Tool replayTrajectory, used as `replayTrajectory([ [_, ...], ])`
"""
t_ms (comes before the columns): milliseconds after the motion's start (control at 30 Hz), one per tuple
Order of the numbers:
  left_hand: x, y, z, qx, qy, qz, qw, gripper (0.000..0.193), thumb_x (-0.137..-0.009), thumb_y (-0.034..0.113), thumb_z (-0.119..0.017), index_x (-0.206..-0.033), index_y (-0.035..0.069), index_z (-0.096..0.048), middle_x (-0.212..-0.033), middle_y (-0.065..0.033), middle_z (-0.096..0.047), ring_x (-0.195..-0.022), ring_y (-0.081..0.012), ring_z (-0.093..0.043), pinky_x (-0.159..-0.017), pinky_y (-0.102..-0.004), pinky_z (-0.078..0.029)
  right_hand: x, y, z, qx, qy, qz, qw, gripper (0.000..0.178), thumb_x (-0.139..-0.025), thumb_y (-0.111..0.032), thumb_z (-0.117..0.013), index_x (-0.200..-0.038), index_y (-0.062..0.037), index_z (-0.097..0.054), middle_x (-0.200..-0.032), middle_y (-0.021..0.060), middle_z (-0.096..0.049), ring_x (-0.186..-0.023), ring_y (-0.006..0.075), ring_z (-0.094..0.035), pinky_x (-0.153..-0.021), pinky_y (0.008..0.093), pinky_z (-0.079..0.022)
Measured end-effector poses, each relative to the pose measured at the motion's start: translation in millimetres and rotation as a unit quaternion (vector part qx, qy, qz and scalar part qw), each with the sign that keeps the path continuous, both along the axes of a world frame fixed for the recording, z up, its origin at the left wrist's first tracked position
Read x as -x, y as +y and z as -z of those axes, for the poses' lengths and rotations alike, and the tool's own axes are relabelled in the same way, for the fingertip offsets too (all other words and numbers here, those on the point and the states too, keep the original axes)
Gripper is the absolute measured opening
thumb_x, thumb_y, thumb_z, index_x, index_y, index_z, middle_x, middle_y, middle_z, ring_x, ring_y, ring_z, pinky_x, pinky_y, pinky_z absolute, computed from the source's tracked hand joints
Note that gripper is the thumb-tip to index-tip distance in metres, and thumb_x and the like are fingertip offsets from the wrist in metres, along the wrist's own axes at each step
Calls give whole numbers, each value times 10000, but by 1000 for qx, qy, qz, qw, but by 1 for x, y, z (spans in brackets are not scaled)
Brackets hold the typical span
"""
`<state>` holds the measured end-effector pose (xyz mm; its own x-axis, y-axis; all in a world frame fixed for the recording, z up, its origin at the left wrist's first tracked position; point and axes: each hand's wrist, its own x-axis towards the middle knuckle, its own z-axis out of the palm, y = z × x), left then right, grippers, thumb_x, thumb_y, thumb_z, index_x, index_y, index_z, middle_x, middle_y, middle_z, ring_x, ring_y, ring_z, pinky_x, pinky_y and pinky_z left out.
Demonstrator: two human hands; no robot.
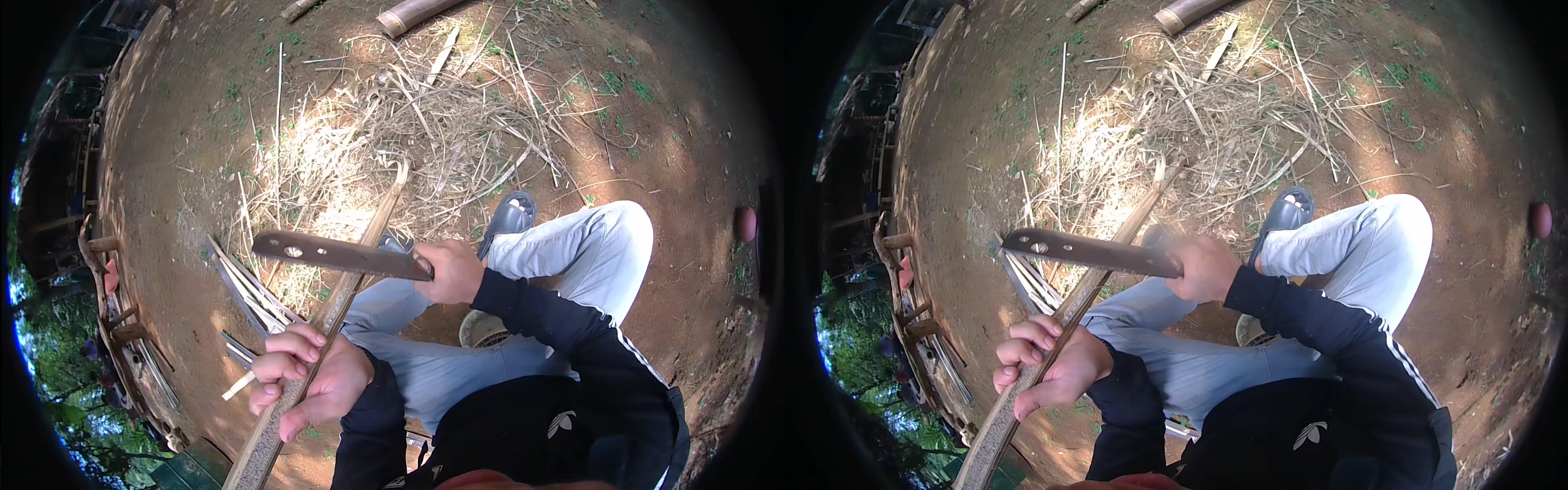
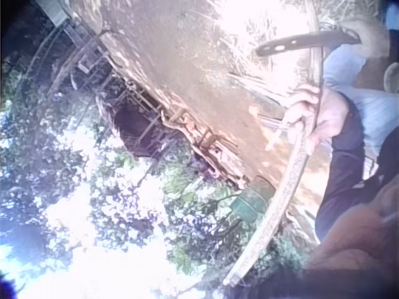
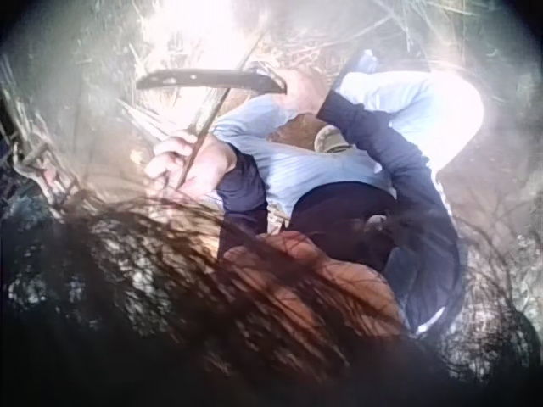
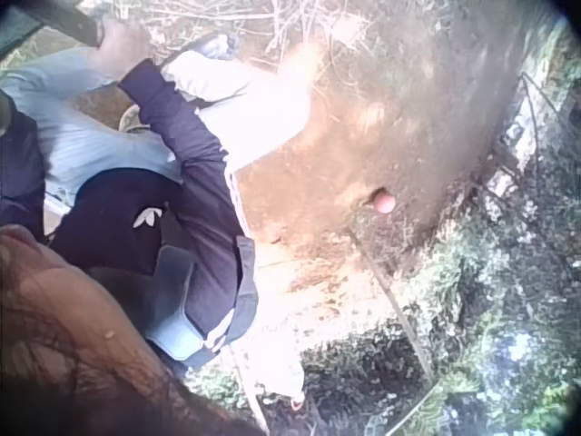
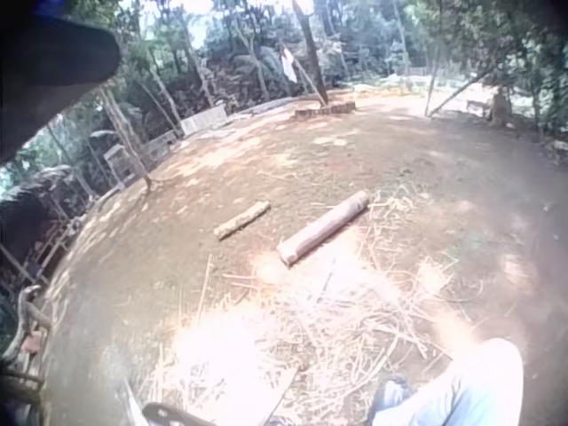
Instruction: The person uses a cleaver to shave and smooth the surface of a long bamboo strip, repeatedly scraping the blade along the wood while holding it by hand and sitting on the ground.
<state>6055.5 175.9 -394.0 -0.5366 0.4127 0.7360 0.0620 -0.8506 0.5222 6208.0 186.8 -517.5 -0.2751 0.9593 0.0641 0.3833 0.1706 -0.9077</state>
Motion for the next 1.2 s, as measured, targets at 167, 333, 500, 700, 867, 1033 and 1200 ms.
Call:
replayTrajectory([
  [167, 1, -4, -13, 20, 22, 39, 999, 501, -933, 610, -320, -1017, 120, -380, -727, -34, -357, -542, -150, -347, -461, -269, -355, -11, 21, 78, 198, -123, 107, 967, 277, -673, -239, -630, -818, -4, -620, -683, 234, -606, -688, 405, -624, -632, 468, -489],
  [333, 18, 6, -16, 28, 5, -6, 1000, 505, -934, 616, -315, -991, 120, -389, -714, -25, -364, -535, -143, -358, -456, -268, -362, 0, 18, 38, 218, -135, 45, 966, 336, -692, -285, -631, -880, -6, -644, -776, 245, -645, -785, 387, -649, -738, 468, -514],
  [500, 23, 7, -16, 51, 8, -59, 997, 513, -927, 632, -313, -975, 129, -402, -698, -15, -371, -525, -128, -358, -436, -253, -350, 10, 17, 21, 117, -53, -16, 992, 309, -698, -265, -621, -895, -29, -650, -796, 217, -659, -793, 367, -653, -724, 456, -521],
  [700, 34, 17, -18, 62, -15, -77, 995, 521, -909, 656, -330, -944, 145, -427, -691, -4, -385, -519, -114, -355, -425, -239, -345, 5, 37, 85, 221, -164, 108, 955, 285, -677, -269, -595, -773, -5, -639, -691, 228, -629, -697, 413, -635, -675, 463, -517],
  [867, 28, 15, -19, 48, -11, -53, 997, 518, -915, 647, -327, -951, 140, -430, -688, -6, -388, -522, -122, -359, -439, -245, -362, 24, 19, 22, 68, -19, 42, 997, 252, -661, -227, -624, -792, -12, -635, -699, 230, -631, -667, 408, -631, -661, 486, -506],
  [1033, 13, 29, -15, 44, 8, 16, 999, 513, -926, 640, -297, -958, 143, -418, -678, -11, -386, -505, -123, -372, -427, -245, -379, -50, 70, 154, 284, -223, 129, 924, 319, -700, -271, -604, -832, 10, -677, -818, 259, -655, -813, 399, -648, -763, 470, -510],
  [1200, 39, 27, -12, 17, -41, -26, 999, 522, -929, 642, -277, -949, 137, -407, -648, -8, -382, -491, -110, -392, -422, -235, -390, 3, 62, 132, 228, -189, 119, 948, 309, -697, -296, -603, -788, -5, -653, -785, 235, -649, -797, 400, -638, -744, 463, -502],
])
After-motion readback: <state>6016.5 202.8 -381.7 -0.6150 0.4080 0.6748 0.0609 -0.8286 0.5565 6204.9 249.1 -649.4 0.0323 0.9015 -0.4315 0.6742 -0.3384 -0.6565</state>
